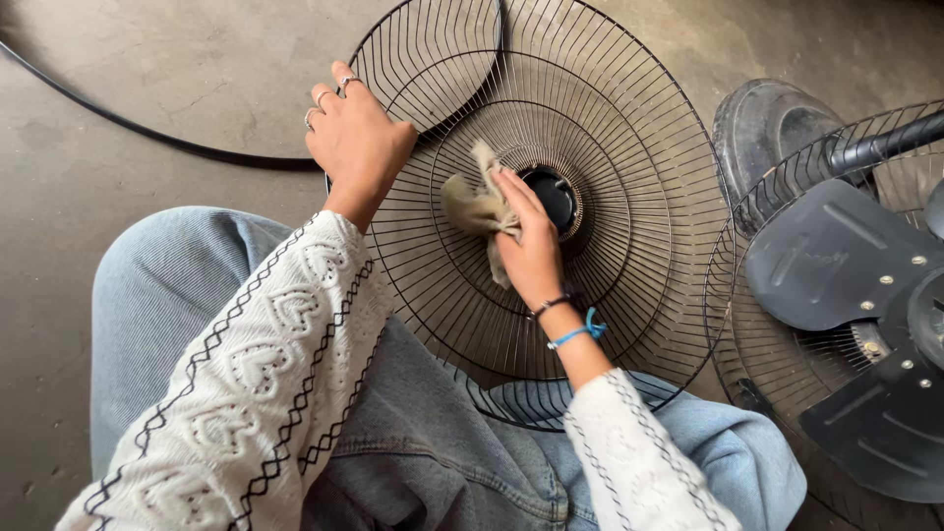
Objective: The person sits on the floor and wipes the metal wire cage of an electric fan with a cloth. They hold the cage steady with one hand and scrub the wires with the other, working around the circular frame.
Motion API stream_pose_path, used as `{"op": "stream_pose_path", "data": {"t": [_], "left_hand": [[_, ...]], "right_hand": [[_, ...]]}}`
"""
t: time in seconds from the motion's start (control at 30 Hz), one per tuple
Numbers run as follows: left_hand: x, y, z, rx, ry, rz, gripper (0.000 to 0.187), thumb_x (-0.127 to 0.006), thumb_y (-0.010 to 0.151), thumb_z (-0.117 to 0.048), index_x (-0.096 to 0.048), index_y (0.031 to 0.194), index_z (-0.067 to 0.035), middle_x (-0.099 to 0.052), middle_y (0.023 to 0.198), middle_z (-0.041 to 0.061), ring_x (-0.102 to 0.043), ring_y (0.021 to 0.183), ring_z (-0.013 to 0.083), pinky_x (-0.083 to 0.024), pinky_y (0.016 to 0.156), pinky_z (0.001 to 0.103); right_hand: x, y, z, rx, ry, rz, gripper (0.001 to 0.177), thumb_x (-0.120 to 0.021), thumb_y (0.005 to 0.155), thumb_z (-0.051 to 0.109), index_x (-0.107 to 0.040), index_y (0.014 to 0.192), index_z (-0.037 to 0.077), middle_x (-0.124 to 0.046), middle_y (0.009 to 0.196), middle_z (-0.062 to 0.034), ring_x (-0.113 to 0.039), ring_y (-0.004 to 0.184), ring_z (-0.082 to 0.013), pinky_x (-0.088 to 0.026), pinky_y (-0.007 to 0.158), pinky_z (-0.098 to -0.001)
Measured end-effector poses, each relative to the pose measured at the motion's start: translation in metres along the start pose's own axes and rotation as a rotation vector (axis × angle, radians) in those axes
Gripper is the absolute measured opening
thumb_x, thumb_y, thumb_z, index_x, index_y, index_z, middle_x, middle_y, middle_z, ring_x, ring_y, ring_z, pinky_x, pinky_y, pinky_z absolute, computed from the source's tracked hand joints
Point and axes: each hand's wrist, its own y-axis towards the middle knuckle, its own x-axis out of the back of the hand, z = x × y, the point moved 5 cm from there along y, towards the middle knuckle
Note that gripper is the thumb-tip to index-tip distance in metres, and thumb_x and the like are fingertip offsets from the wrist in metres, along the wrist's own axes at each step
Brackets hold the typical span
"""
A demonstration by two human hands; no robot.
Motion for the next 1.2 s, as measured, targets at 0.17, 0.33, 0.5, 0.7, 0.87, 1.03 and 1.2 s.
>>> {"op": "stream_pose_path", "data": {"t": [0.17,0.33,0.5,0.7,0.87,1.03,1.2], "left_hand": [[-0.001,-0.002,-0.001,-0.005,0.005,-0.009,0.093,-0.074,0.071,-0.023,-0.034,0.15,0.004,-0.048,0.135,0.03,-0.054,0.118,0.048,-0.047,0.096,0.051],[-0.002,0.0,0.0,0.002,0.011,-0.034,0.093,-0.075,0.068,-0.023,-0.035,0.148,0.004,-0.049,0.133,0.029,-0.054,0.118,0.0477,-0.047,0.095,0.051],[-0.002,0.0,0.0,-0.022,0.012,-0.04,0.091,-0.073,0.071,-0.022,-0.034,0.149,0.004,-0.049,0.134,0.03,-0.054,0.118,0.049,-0.048,0.095,0.05],[-0.001,-0.001,-0.001,0.006,0.0,0.004,0.094,-0.074,0.069,-0.022,-0.033,0.149,0.004,-0.047,0.135,0.03,-0.053,0.118,0.0489,-0.048,0.096,0.05],[-0.002,0.0,-0.001,0.0,0.0,0.009,0.093,-0.073,0.07,-0.023,-0.032,0.15,0.004,-0.047,0.136,0.03,-0.053,0.12,0.0491,-0.047,0.098,0.05],[-0.004,0.002,0.0,-0.008,0.002,-0.004,0.094,-0.073,0.068,-0.02,-0.032,0.149,0.004,-0.046,0.136,0.031,-0.052,0.12,0.0502,-0.047,0.097,0.049],[-0.003,0.0,0.002,-0.014,-0.004,-0.045,0.091,-0.073,0.069,-0.02,-0.034,0.148,0.004,-0.048,0.133,0.03,-0.053,0.118,0.0498,-0.047,0.096,0.051]], "right_hand": [[-0.048,-0.022,-0.012,0.107,-0.219,0.004,0.071,-0.057,0.078,-0.01,-0.056,0.146,0.012,-0.053,0.153,-0.0089,-0.046,0.144,-0.0313,-0.036,0.122,-0.0433],[-0.066,-0.044,-0.012,0.027,-0.073,0.119,0.07,-0.056,0.081,-0.008,-0.057,0.146,0.02,-0.056,0.153,-0.0056,-0.051,0.144,-0.0268,-0.039,0.122,-0.0415],[-0.063,-0.059,0.02,0.115,0.087,0.317,0.063,-0.06,0.086,-0.007,-0.063,0.142,0.02,-0.06,0.152,-0.0045,-0.053,0.144,-0.026,-0.039,0.125,-0.0414],[-0.046,-0.082,0.061,-0.029,0.306,0.519,0.068,-0.061,0.074,-0.01,-0.062,0.137,0.015,-0.06,0.148,-0.0067,-0.055,0.141,-0.0264,-0.039,0.12,-0.0379],[-0.007,-0.065,0.06,0.012,0.212,0.385,0.064,-0.051,0.074,-0.014,-0.072,0.129,0.012,-0.07,0.137,-0.009,-0.066,0.131,-0.0258,-0.046,0.117,-0.0358],[0.016,-0.024,0.027,0.081,0.001,-0.015,0.059,-0.052,0.081,-0.014,-0.067,0.133,0.009,-0.064,0.143,-0.0132,-0.061,0.137,-0.0312,-0.047,0.117,-0.0358],[-0.022,-0.013,-0.004,0.158,-0.302,0.038,0.064,-0.061,0.078,-0.01,-0.062,0.139,0.009,-0.053,0.153,-0.0128,-0.044,0.144,-0.0374,-0.039,0.118,-0.0425]]}}
